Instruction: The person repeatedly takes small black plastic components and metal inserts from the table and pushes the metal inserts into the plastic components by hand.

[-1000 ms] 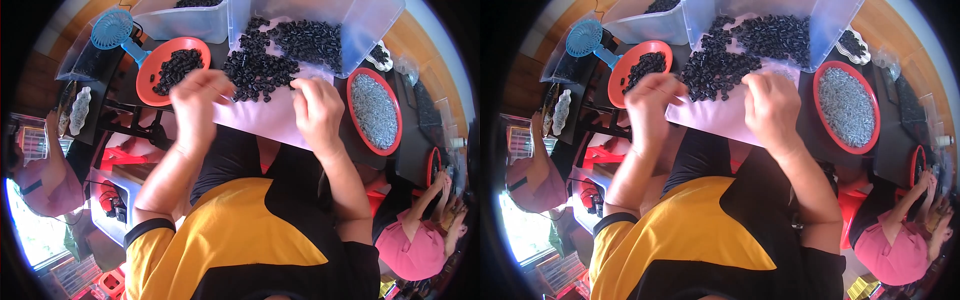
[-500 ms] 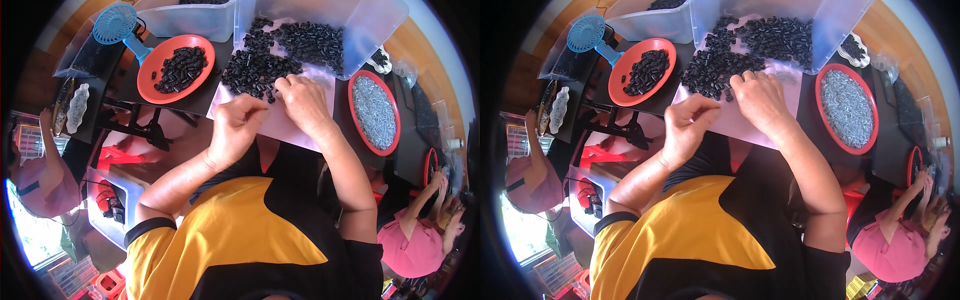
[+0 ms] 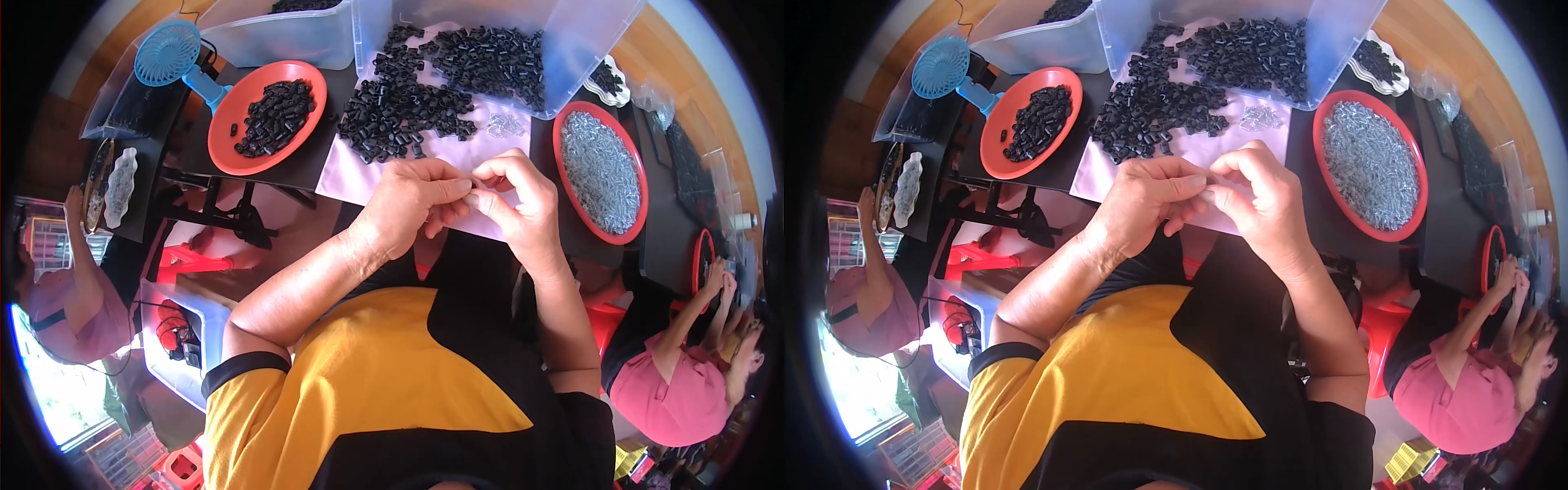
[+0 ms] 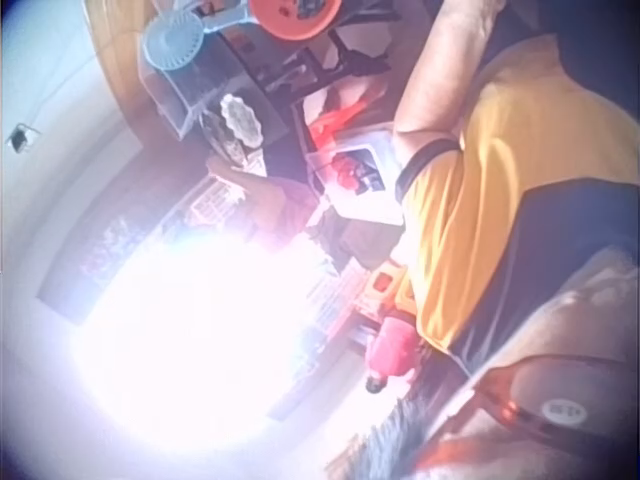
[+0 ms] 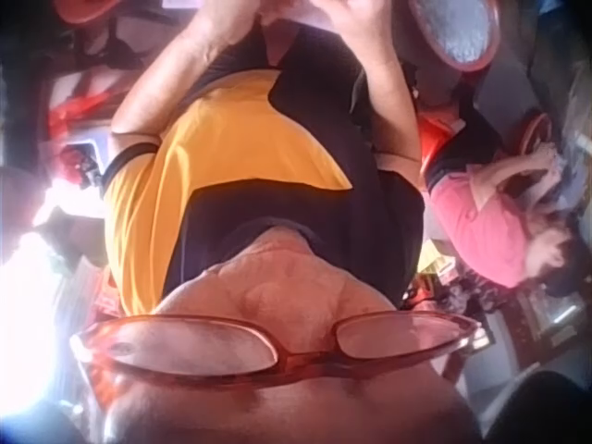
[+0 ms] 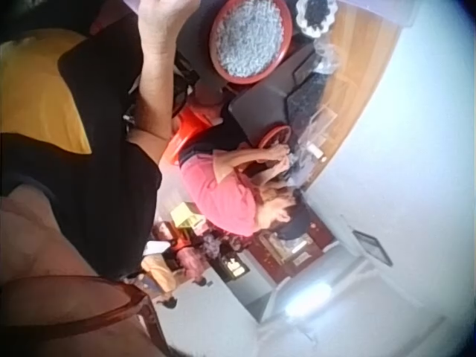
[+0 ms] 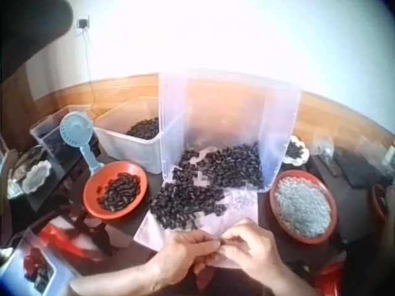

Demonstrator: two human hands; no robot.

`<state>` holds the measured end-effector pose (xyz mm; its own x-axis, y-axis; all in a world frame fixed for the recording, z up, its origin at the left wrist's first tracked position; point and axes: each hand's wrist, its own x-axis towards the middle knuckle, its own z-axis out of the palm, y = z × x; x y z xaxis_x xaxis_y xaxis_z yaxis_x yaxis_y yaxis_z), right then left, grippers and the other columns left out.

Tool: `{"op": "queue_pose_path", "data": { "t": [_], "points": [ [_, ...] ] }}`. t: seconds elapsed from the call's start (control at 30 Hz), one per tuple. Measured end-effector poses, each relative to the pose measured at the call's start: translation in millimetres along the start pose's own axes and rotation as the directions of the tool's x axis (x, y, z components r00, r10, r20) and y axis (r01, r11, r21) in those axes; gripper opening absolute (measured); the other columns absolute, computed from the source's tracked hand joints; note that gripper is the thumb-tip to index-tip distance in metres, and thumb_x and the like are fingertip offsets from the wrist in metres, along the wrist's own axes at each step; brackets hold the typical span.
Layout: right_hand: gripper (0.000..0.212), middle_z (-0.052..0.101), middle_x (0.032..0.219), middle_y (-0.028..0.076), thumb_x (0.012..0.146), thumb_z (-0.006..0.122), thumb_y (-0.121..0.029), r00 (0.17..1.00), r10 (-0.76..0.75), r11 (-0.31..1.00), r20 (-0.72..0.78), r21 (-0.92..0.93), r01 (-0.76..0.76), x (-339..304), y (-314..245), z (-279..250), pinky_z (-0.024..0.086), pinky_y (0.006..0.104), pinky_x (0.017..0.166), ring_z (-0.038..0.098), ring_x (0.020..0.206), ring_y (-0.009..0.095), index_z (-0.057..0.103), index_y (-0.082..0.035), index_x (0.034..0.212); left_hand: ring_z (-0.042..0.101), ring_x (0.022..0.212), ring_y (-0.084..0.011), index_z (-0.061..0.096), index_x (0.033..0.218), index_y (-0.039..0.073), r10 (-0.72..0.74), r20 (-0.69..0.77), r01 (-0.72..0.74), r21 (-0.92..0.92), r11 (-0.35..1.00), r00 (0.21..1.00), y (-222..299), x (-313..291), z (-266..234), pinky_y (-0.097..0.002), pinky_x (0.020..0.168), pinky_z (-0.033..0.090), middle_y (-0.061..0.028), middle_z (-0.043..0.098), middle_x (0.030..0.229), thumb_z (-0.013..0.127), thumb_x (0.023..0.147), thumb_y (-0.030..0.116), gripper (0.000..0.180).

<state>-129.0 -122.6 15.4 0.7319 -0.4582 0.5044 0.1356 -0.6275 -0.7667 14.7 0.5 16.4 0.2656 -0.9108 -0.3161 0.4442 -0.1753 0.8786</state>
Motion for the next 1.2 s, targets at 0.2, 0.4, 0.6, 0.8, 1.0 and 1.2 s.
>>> {"op": "queue_pose_path", "data": {
  "t": [0.2,0.4,0.6,0.8,1.0,1.2],
  "points": [
    [0.016,0.059,0.081,0.007,0.079,0.073,0.005,0.993,0.001,1.0,0.121,0.003,-0.002,-0.7,6.6,-14.6,0.051,0.0312,0.066,0.064,0.073,0.019,0.063,0.0,0.09,0.064,0.066,-0.0115,0.071,0.097,-0.004,-0.044,0.062,0.027,0.245,0.969,0.997,13.9,6.3,-1.2,-0.0239,0.049,0.047,-0.01,0.07,0.079,0.067,0.096,0.014,0.019],
    [0.012,0.06,0.082,0.006,0.081,0.073,0.001,0.963,0.029,0.991,0.269,0.12,-0.064,16.8,7.0,-16.7,0.05,0.0298,0.069,0.062,0.073,0.017,0.064,0.001,0.088,0.064,0.062,-0.0128,0.07,0.094,-0.004,-0.109,0.105,0.101,0.078,0.992,0.989,13.3,7.1,-14.8,-0.0239,0.047,0.047,-0.0105,0.07,0.078,0.069,0.093,0.01,0.014],
    [0.009,0.064,0.074,0.006,0.085,0.073,-0.007,0.992,0.074,0.997,0.106,0.017,-0.077,34.8,23.6,-7.4,0.051,0.0319,0.067,0.064,0.069,0.017,0.067,-0.001,0.089,0.065,0.066,-0.0147,0.068,0.098,-0.004,-0.045,-0.024,0.044,-0.063,0.997,0.999,10.1,5.6,-16.6,-0.0248,0.048,0.047,-0.0122,0.07,0.082,0.068,0.093,0.005,0.011],
    [0.011,0.069,0.082,0.011,0.084,0.07,-0.013,0.985,-0.042,0.655,0.167,-0.739,0.154,50.6,38.7,13.7,0.054,0.0431,0.063,0.07,0.073,0.031,0.063,-0.005,0.082,0.066,0.071,-0.0145,0.067,0.098,-0.004,0.09,-0.105,-0.097,-0.062,0.993,0.99,0.3,2.1,-16.9,-0.024,0.05,0.048,-0.0128,0.071,0.088,0.067,0.093,0.003,0.009],
    [0.012,0.068,0.084,0.012,0.086,0.069,-0.015,0.969,-0.031,0.471,0.246,-0.851,0.231,54.5,53.5,18.1,0.054,0.0453,0.065,0.069,0.075,0.033,0.061,-0.005,0.086,0.064,0.071,-0.0122,0.066,0.1,-0.003,0.177,-0.106,-0.177,0.004,0.984,0.979,-7.3,1.9,-12.0,-0.0227,0.052,0.049,-0.0103,0.07,0.088,0.066,0.095,0.004,0.009],
    [0.013,0.063,0.075,0.006,0.092,0.066,-0.012,0.989,0.059,0.877,0.133,-0.48,0.012,38.5,24.4,7.1,0.048,0.0337,0.06,0.061,0.066,0.018,0.061,-0.001,0.088,0.062,0.071,-0.0101,0.065,0.105,-0.004,0.25,-0.157,-0.237,0.101,0.966,0.955,-8.8,5.6,-11.3,-0.0228,0.054,0.049,-0.0086,0.069,0.09,0.064,0.097,0.005,0.012]
  ]
}}
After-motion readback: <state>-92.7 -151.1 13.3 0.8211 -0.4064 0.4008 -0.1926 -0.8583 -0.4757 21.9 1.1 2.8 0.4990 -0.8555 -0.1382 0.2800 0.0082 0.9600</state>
